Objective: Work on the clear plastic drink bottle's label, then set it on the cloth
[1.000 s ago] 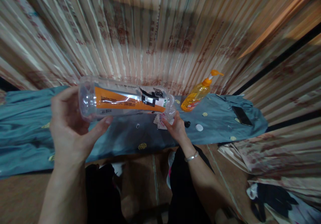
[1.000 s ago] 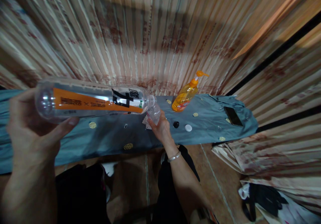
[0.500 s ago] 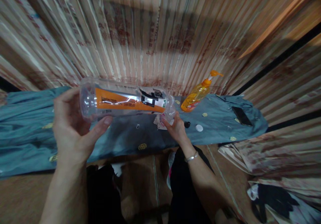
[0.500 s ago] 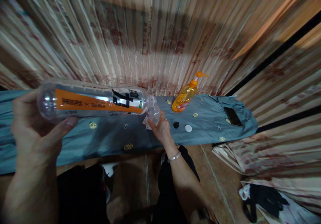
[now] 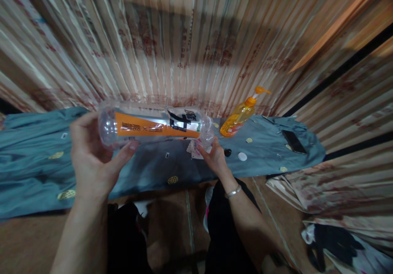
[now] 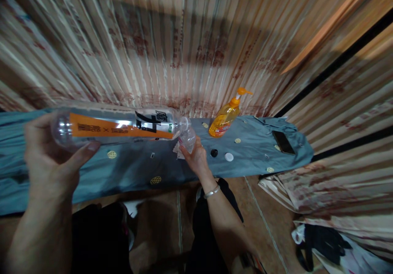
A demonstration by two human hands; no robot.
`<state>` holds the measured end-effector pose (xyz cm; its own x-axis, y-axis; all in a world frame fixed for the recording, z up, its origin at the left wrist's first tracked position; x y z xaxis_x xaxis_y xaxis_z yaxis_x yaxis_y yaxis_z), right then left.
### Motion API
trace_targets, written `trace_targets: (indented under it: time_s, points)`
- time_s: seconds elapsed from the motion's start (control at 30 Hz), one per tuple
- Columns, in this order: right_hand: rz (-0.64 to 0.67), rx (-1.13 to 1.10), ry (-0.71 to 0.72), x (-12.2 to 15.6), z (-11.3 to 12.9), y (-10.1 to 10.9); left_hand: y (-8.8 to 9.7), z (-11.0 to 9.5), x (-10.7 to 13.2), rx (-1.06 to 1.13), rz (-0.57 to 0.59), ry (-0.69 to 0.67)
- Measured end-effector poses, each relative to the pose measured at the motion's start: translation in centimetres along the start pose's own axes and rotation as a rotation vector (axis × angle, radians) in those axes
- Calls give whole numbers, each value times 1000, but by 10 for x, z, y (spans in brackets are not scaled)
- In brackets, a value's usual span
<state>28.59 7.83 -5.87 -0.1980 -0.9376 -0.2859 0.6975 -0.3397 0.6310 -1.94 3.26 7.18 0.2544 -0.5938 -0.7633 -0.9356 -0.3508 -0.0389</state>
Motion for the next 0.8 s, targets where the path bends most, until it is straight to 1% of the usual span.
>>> trace_targets:
  time_s: [0.17, 0.27, 0.37, 0.53, 0.63, 0.8]
  points:
    - [-15, 2, 22, 0, 1, 1, 0, 1, 1, 33, 4, -18]
    - [0, 4, 27, -1, 1, 0, 1, 1, 1, 3, 17, -29]
    - [5, -2, 32, -1, 1, 0, 1, 3, 2, -14, 18, -8]
    - [-9, -10, 3, -2, -1, 1, 3, 9, 3, 19, -16, -4]
    - [-16, -2, -12, -4, -2, 1, 4, 12, 4, 38, -30, 21]
    - [-13, 7, -1, -5, -4, 0, 2, 10, 4, 55, -31, 25]
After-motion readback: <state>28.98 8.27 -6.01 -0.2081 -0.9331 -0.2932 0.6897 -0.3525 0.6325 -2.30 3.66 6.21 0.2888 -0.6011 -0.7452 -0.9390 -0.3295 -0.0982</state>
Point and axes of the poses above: each hand's wrist, its own x-axis away from the middle knuckle, its own y-axis out of the back of the hand, z = x × y, the point moved 6 cm from there along -x, towards the middle knuckle, and after that the axes turned 4 degrees about -y, right-handed, at the moved point
